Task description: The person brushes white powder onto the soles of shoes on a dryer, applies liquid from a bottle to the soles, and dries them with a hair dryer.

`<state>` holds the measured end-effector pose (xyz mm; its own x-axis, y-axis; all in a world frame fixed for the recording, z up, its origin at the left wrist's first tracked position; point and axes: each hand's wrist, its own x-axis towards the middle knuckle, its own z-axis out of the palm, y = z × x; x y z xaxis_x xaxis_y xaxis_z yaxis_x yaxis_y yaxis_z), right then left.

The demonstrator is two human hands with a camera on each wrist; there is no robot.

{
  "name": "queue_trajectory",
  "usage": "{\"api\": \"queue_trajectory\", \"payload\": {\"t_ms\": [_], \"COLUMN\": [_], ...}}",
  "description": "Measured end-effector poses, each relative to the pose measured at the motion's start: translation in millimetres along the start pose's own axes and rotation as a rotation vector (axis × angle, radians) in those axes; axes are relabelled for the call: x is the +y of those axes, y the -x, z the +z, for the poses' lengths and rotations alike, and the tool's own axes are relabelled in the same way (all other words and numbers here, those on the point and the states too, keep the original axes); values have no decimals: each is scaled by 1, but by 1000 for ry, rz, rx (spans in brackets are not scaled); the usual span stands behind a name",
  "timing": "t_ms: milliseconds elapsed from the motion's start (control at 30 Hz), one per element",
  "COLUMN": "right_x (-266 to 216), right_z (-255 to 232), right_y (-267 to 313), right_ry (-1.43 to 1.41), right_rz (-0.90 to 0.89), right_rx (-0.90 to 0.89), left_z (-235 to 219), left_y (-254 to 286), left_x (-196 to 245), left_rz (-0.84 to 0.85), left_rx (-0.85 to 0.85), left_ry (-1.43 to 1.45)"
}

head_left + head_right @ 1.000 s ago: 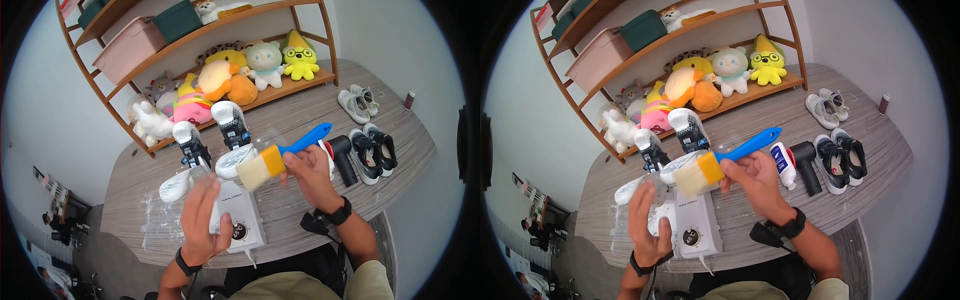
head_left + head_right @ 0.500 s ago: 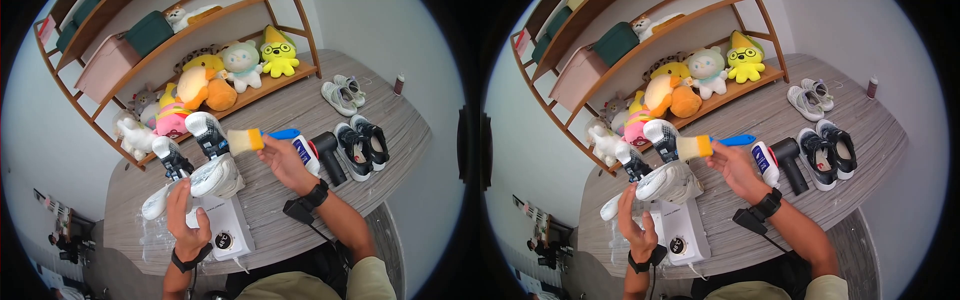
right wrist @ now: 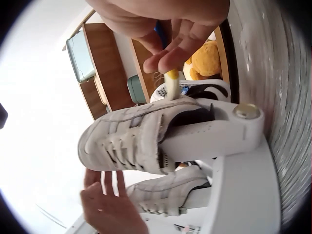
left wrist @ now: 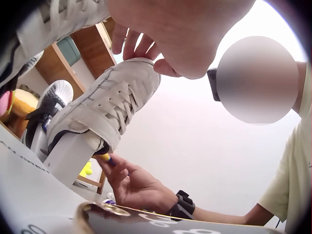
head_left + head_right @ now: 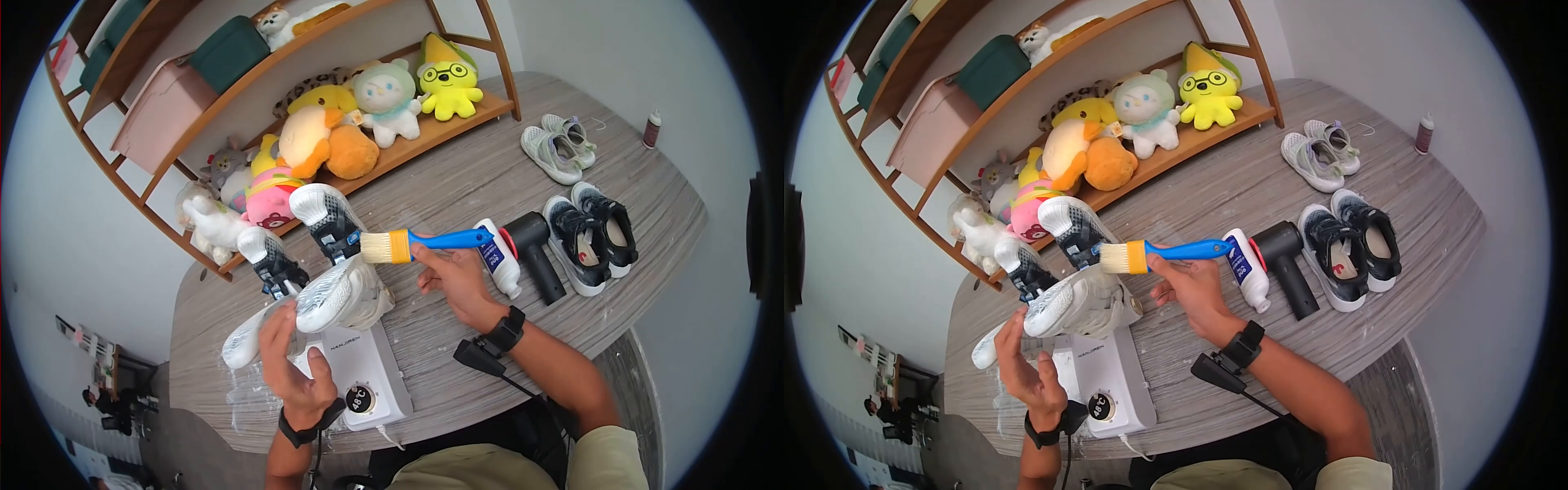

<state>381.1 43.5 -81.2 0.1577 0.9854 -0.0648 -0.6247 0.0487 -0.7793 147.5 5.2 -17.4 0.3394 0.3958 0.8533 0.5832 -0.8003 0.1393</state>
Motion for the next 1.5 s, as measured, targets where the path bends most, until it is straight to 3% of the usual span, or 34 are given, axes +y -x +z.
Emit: {"api": "queue_trajectory", "payload": {"t_ms": [100,200,300,500,600,700,900,1000,1100,1200,1300,1400,1500], "right_x": [5,-2,1,4,-5,-4,0,-2,10,1,-2,7,1], "right_z": [-5,-7,-6,-6,-4,-1,-5,-5,-7,-7,-9,-8,-9], "right_y": [-5,-5,-5,-5,0,4,1,2,-1,1,0,0,2], "right_ry": [119,15,-128,102,-27,35,62,-13,173,108,-63,146,55], "right_rz": [-54,-61,20,-38,-83,-62,-88,-49,-108,-98,-43,-98,-66], "right_rx": [90,75,-51,88,-26,-83,31,-52,10,73,-20,33,82], "left_z": [0,1,1,1,1,2,2,2,1,1,1,1,1], "left_y": [1,2,2,4,4,4,5,6,5,5,6,6,6], "left_x": [0,0,0,-2,-1,0,-1,0,1,1,2,2,1], "left_rz": [-7,-5,-3,9,1,-4,-4,-12,-19,-20,-25,-26,-24], "left_rx": [-3,6,5,2,-1,2,3,4,0,-5,-3,-6,-10], "left_ry": [9,19,17,14,8,14,19,19,17,9,14,15,13]}}
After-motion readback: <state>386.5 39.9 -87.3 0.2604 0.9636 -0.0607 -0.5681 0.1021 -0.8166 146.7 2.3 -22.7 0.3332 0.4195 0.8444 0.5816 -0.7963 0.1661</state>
